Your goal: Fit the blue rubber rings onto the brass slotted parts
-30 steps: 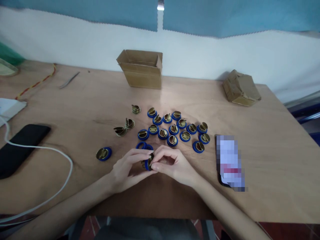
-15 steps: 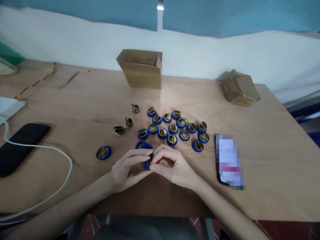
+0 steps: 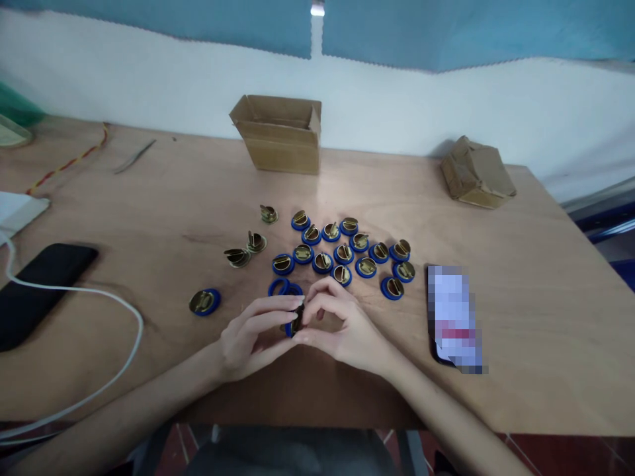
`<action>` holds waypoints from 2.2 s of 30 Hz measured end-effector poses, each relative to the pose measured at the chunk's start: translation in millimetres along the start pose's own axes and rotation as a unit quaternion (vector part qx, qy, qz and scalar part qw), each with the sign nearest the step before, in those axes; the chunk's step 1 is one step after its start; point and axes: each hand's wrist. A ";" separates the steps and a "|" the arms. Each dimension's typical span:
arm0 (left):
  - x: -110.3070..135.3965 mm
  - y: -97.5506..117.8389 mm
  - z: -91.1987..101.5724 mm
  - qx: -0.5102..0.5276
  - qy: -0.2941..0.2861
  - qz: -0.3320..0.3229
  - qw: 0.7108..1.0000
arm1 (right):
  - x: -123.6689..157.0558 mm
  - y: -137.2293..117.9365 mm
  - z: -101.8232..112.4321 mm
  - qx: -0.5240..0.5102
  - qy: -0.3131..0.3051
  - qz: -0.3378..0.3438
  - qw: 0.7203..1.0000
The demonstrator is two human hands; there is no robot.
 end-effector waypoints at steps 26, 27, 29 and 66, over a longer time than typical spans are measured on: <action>-10.8 -0.8 1.8 -0.133 -0.078 -0.041 0.987 | 18.0 -3.9 -9.9 0.370 0.051 0.229 0.899; -10.9 -1.6 2.0 -0.127 -0.081 -0.038 0.988 | 18.6 -4.2 -10.2 0.375 0.051 0.231 0.896; -10.9 -3.7 1.8 -0.110 -0.088 -0.028 0.990 | 19.5 -5.1 -10.7 0.382 0.048 0.237 0.892; -2.1 -3.8 -7.5 -0.086 -0.010 -0.045 0.995 | 23.3 -4.4 -11.9 0.383 0.026 0.269 0.883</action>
Point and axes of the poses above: each hand's wrist, its own x-axis away from the middle knuckle, its own z-axis out of the back of the hand, y = z × x, and after that the axes turned 11 degrees about y, right-handed
